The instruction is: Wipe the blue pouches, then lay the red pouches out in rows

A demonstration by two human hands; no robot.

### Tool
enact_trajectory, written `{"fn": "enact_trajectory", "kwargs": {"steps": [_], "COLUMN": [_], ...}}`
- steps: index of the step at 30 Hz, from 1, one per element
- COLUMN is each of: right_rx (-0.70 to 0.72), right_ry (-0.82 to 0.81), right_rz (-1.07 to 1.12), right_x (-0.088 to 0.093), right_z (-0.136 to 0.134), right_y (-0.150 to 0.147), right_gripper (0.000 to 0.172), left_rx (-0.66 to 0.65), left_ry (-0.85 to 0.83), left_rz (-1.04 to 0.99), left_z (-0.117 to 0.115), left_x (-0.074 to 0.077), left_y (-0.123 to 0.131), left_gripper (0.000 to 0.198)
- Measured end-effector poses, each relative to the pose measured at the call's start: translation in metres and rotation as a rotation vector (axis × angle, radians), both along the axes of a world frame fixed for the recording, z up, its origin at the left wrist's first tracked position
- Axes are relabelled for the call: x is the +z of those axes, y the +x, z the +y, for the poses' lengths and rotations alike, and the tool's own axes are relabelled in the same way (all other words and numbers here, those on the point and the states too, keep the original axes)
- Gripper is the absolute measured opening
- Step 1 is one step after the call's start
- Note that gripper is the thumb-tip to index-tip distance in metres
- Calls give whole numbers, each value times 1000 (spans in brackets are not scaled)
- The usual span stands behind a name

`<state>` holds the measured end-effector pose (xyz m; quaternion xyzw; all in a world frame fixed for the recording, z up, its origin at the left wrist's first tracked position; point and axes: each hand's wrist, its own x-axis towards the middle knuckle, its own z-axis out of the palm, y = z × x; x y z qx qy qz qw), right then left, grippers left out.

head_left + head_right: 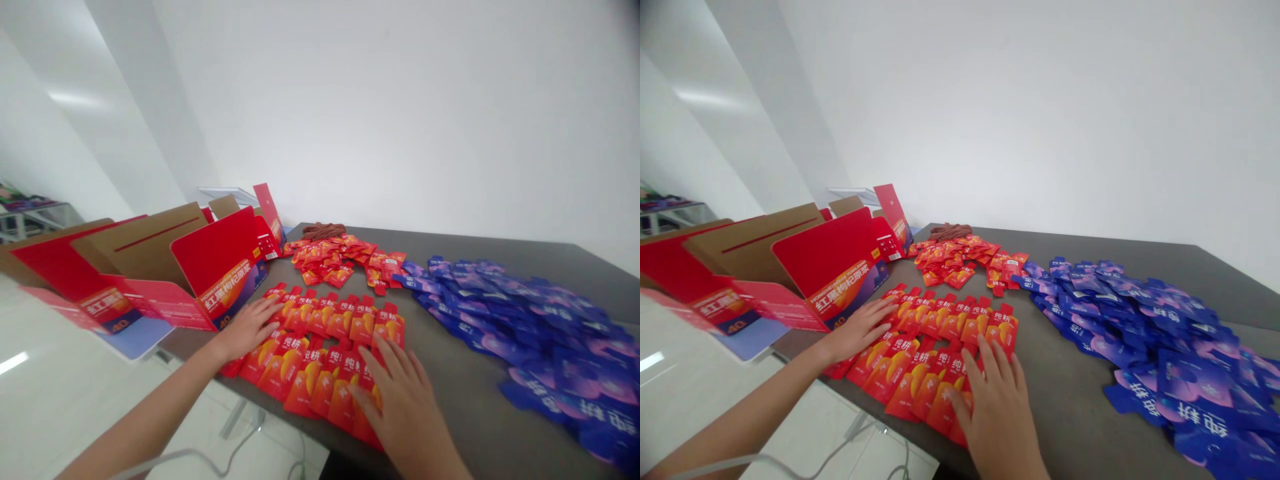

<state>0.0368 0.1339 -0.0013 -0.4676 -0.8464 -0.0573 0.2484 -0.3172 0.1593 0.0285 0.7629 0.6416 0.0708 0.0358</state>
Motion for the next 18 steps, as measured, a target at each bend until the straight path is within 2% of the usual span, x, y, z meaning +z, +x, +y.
{"fn": "enact_trajectory", "kwargs": {"steps": [3, 7, 10, 14, 18], "right_rx": [37, 88, 125, 131, 136], "right_ry": [-207, -282, -326, -363, -380], "right_rz": [-6, -34, -49, -44, -31], "right_x": [15, 8, -2, -6, -3], "right_z": [43, 81, 92, 100, 103], "right_y": [1, -9, -14, -14, -11], "right_gripper": [47, 44, 41, 42, 43], "left_rx": [-74, -158, -215, -175, -174], "left_ry": [-50, -113, -161, -174, -152], "left_rz": [-9, -33, -35, -23, -26], "left_z": [19, 48, 64, 72, 69], "left_x": [7, 7, -3, -16, -11], "left_y": [15, 35, 46, 57, 67], "left_gripper": [52, 52, 48, 47, 47]}}
